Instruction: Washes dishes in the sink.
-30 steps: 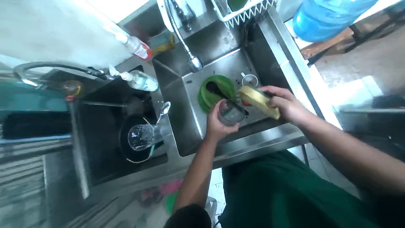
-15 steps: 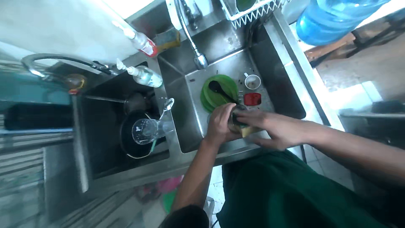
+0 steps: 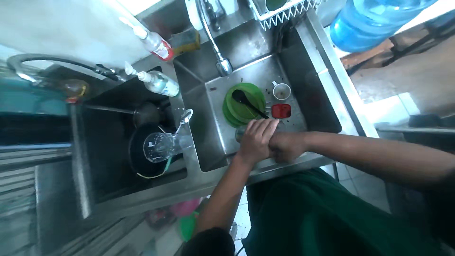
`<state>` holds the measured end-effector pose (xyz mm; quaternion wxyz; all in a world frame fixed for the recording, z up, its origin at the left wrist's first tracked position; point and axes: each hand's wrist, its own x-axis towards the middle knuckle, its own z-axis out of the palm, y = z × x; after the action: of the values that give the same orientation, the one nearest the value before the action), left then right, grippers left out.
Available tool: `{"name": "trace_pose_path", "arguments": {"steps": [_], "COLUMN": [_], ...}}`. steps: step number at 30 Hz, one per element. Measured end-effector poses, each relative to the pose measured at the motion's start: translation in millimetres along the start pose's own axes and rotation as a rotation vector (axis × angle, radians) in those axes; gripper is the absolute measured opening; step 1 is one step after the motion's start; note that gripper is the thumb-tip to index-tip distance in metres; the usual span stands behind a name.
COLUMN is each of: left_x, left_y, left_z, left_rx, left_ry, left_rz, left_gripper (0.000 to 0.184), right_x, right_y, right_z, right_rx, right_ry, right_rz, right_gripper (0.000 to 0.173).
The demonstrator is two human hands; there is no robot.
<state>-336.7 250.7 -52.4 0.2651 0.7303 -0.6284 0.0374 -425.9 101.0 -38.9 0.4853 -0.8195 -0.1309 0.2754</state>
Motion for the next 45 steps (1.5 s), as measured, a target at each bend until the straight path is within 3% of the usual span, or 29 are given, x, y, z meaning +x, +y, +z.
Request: {"name": "trace_pose_path", "arguments": {"steps": [3, 6, 9, 13, 15, 17, 19, 20, 21, 23, 25, 26, 28, 30, 32, 34, 37, 38, 40, 43, 45], "left_x": [11, 21, 22, 24, 20, 4, -17, -22, -19, 2, 27, 38, 51, 53, 44, 28, 12, 9, 7, 24, 43], "left_y": [0, 3, 0, -5, -7, -9, 1, 16, 32, 52, 58, 59, 57, 57, 58, 53, 35, 32, 34, 48, 56], "left_z": [-7, -17, -15, -13, -14, -18, -21, -25, -31, -44, -42, -38, -30, -26, -18, -6, 11, 13, 6, -23, -30], "left_rx": [-0.03, -0.081, -0.04, -0.148, -0.288, -0.449, -0.637, -0.722, -0.841, -1.243, -1.518, -1.573, -1.61, -1.588, -1.611, -1.74, -1.953, -1.944, -1.798, -1.672, -1.62], "left_ry": [-0.175, -0.313, -0.358, -0.443, -0.383, -0.112, 0.337, 0.517, 0.594, 0.518, 0.425, 0.462, 0.57, 0.601, 0.603, 0.594, 0.471, 0.424, 0.376, 0.32, 0.395], "left_rz": [-0.053, -0.058, -0.045, -0.16, -0.24, -0.335, -0.541, -0.736, -1.0, -1.427, -1.551, -1.583, -1.573, -1.508, -1.375, -1.105, -0.685, -0.674, -0.873, -1.184, -1.426], "left_gripper": [0.072, 0.063, 0.086, 0.095, 0.107, 0.111, 0.094, 0.08, 0.07, 0.061, 0.066, 0.059, 0.031, 0.022, 0.028, 0.046, 0.075, 0.08, 0.083, 0.052, 0.038], "right_x": [-3, -11, -10, -8, -12, -21, -33, -38, -41, -41, -32, -27, -23, -21, -23, -26, -26, -27, -30, -35, -34], "right_y": [11, 25, 28, 28, 32, 41, 36, 29, 23, 14, 12, 10, 7, 4, -2, -11, -23, -24, -17, 8, 8], "right_z": [-3, 1, 12, 19, 22, 24, 23, 21, 20, 22, 27, 31, 35, 38, 44, 42, 44, 45, 41, 30, 31], "right_rx": [0.295, 0.567, 0.642, 0.704, 0.745, 0.776, 0.671, 0.554, 0.393, -0.004, -0.298, -0.364, -0.346, -0.137, 0.311, 0.829, 1.209, 1.188, 0.858, -0.096, -0.295], "right_ry": [0.036, 0.085, 0.184, 0.291, 0.308, 0.325, 0.419, 0.483, 0.543, 0.62, 0.627, 0.626, 0.623, 0.653, 0.667, 0.584, 0.552, 0.601, 0.746, 0.771, 0.672], "right_rz": [-0.033, -0.182, -0.19, -0.112, -0.111, -0.12, -0.122, -0.13, -0.142, -0.213, -0.315, -0.337, -0.334, -0.382, -0.466, -0.555, -0.579, -0.561, -0.474, -0.314, -0.25], "right_gripper": [0.022, 0.033, 0.022, 0.024, 0.028, 0.042, 0.047, 0.047, 0.048, 0.051, 0.05, 0.052, 0.069, 0.083, 0.09, 0.092, 0.077, 0.071, 0.069, 0.061, 0.058]}}
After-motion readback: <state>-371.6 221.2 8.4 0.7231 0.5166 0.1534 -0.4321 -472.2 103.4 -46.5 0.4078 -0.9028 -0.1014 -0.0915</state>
